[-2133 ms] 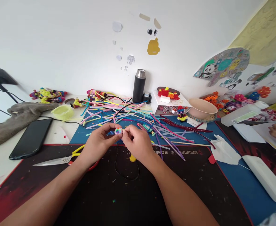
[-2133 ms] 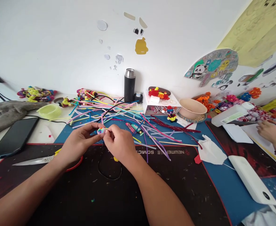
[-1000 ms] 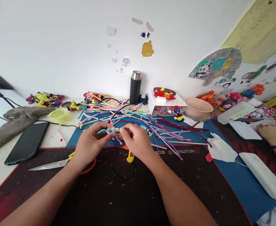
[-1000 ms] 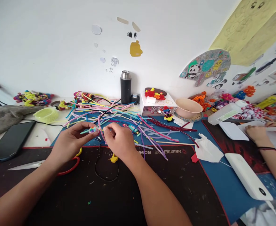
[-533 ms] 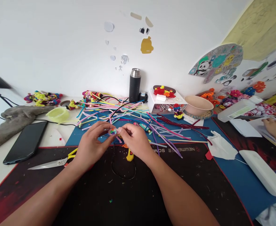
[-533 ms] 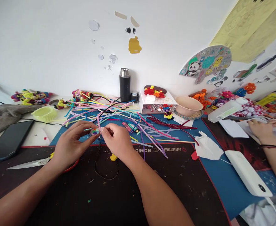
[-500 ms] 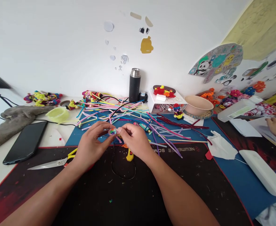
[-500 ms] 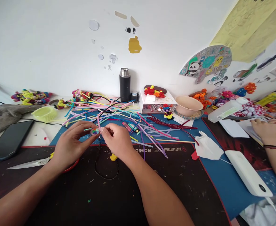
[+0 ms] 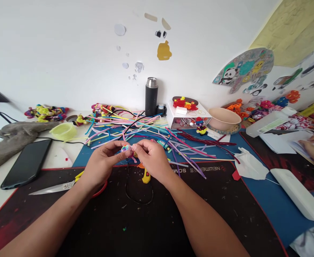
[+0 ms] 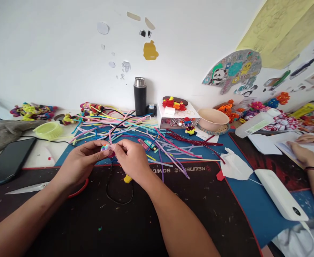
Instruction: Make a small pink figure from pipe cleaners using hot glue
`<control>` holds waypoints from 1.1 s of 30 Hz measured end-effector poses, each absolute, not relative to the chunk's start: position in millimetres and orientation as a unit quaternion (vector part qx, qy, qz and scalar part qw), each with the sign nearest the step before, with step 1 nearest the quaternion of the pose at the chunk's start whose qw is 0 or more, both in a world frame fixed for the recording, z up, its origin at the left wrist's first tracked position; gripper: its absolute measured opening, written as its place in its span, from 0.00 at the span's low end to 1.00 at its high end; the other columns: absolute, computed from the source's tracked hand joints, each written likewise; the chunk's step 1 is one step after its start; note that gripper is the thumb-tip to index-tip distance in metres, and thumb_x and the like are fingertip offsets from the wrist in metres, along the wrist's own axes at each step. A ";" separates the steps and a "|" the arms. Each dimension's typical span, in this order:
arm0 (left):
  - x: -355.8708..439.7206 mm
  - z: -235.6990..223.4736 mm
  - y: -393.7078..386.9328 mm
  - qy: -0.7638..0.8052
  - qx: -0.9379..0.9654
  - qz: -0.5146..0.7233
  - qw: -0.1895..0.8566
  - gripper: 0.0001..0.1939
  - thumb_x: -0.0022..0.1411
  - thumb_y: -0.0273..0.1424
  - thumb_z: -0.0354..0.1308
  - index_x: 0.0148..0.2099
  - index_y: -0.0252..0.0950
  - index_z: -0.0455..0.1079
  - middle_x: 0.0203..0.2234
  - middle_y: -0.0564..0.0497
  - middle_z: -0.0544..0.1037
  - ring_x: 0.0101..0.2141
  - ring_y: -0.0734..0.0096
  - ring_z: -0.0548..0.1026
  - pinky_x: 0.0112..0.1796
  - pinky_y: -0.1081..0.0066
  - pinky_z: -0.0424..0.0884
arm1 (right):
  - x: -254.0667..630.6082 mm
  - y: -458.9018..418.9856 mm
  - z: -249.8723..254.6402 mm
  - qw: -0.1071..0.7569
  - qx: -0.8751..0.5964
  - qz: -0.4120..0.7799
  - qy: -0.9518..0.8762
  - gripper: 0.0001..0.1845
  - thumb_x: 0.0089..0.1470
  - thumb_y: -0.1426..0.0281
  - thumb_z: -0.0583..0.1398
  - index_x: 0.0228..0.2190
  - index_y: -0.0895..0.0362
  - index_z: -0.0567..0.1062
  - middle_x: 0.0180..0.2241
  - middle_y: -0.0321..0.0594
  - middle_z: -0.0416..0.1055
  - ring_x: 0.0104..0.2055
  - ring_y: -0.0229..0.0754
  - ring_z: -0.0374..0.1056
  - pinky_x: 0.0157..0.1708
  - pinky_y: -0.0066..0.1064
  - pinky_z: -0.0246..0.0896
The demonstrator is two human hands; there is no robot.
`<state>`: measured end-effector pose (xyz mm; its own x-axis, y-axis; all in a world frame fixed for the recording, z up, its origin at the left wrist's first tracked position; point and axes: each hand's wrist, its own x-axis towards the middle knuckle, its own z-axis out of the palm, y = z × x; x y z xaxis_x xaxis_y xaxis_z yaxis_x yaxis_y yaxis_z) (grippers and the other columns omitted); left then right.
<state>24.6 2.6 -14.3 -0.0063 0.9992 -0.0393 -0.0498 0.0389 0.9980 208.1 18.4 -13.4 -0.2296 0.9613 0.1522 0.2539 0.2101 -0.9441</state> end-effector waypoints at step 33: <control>5.7 -24.2 23.3 0.453 0.399 0.585 0.541 0.29 0.35 0.45 0.86 0.40 0.40 0.84 0.33 0.51 0.85 0.36 0.60 0.81 0.43 0.63 0.78 | 253.6 -35.9 -10.3 0.203 -0.624 0.251 -0.712 0.16 0.64 0.54 0.65 0.34 0.53 0.73 0.28 0.35 0.77 0.30 0.42 0.70 0.32 0.32 0.52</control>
